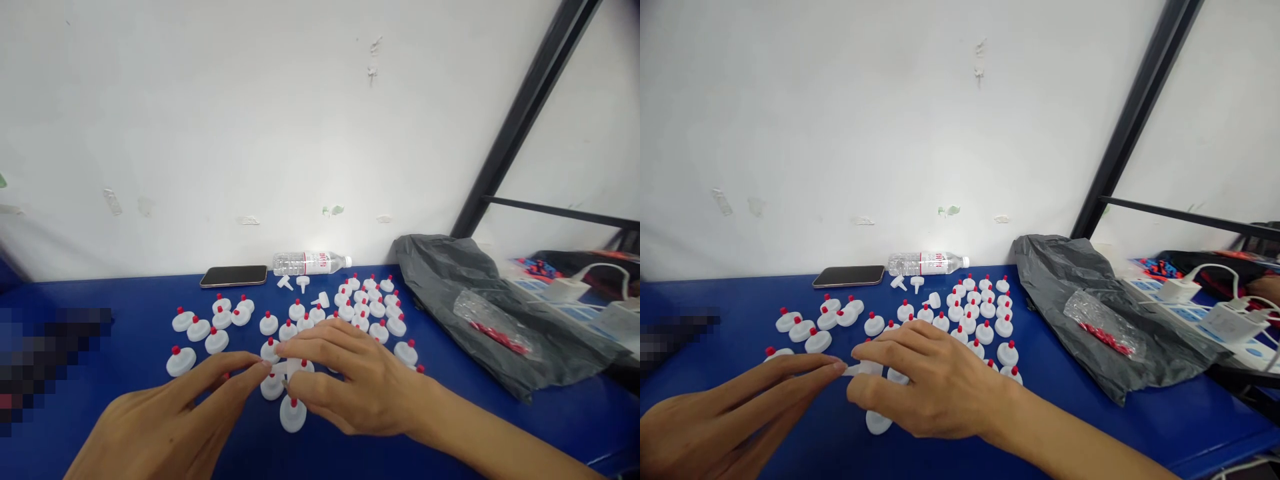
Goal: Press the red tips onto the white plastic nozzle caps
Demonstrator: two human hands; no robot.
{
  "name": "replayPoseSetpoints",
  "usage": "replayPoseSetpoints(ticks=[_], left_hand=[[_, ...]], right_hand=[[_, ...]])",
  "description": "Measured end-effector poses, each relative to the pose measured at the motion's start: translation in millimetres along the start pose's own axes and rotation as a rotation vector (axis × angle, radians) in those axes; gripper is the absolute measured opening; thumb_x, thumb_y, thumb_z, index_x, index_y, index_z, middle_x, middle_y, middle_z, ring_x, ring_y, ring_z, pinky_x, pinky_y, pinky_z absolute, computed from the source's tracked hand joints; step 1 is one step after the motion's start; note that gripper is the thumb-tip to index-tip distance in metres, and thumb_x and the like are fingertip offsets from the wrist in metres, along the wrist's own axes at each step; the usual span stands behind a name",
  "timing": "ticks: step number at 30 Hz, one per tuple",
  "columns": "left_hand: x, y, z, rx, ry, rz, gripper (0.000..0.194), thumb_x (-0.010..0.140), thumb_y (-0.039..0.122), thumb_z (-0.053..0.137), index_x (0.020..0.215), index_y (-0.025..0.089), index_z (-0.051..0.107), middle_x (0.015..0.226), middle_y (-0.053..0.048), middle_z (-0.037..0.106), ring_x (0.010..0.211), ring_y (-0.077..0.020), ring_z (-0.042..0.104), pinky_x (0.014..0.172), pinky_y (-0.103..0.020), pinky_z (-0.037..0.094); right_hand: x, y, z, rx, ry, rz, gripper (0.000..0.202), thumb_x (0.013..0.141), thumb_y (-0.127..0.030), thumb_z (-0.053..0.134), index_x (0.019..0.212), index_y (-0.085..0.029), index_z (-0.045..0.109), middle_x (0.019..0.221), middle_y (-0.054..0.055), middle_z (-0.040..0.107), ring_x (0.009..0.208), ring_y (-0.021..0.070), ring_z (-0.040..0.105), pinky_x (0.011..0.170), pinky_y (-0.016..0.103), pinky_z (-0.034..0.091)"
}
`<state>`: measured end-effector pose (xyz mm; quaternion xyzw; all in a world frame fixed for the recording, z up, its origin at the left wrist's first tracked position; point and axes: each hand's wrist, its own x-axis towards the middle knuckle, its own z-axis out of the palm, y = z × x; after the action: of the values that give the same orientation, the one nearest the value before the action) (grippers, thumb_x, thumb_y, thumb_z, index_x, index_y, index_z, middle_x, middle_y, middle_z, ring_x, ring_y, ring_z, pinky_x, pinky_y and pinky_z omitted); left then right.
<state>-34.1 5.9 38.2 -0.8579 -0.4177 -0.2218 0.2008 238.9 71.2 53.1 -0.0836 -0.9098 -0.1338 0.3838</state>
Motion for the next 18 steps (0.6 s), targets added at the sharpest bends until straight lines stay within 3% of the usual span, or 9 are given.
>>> replayPoseSetpoints(ticks=[6, 10, 18], left_hand=[[-10.5, -4.9, 7.5, 0.048, -0.075, -0.045, 0.062, 0.101, 0.010, 0.031, 0.140, 0.042, 0.066, 0.124, 0.004, 0.083, 0.091, -0.0171, 0.085, 0.063, -0.024, 0.065], [-8.1, -4.8, 7.4, 0.073, -0.110, 0.006, 0.065, 0.098, 0.006, 0.028, 0.140, 0.038, 0.067, 0.123, 0.002, 0.084, 0.092, -0.0182, 0.085, 0.062, -0.025, 0.066], [7.4, 1.8, -2.5, 0.058, 0.076, 0.100, 0.051, 0.105, 0.007, 0.030, 0.127, 0.028, 0.072, 0.111, 0.001, 0.085, 0.092, -0.0103, 0.082, 0.078, -0.013, 0.061]], right_hand=[[-0.1, 2.5, 0.3, -0.013, 0.039, 0.037, 0.015, 0.103, -0.014, 0.059, 0.113, -0.022, 0.067, 0.125, 0.009, 0.079, 0.103, 0.0194, 0.074, 0.094, 0.036, 0.060], [1.2, 2.8, 0.3, 0.004, 0.028, 0.033, 0.014, 0.106, -0.015, 0.056, 0.112, -0.022, 0.066, 0.125, 0.008, 0.080, 0.104, 0.0182, 0.075, 0.097, 0.034, 0.059], [0.2, 0.8, 4.1, 0.070, 0.098, -0.001, 0.016, 0.110, -0.013, 0.054, 0.112, -0.020, 0.067, 0.129, 0.008, 0.080, 0.118, 0.0172, 0.075, 0.105, 0.030, 0.059]])
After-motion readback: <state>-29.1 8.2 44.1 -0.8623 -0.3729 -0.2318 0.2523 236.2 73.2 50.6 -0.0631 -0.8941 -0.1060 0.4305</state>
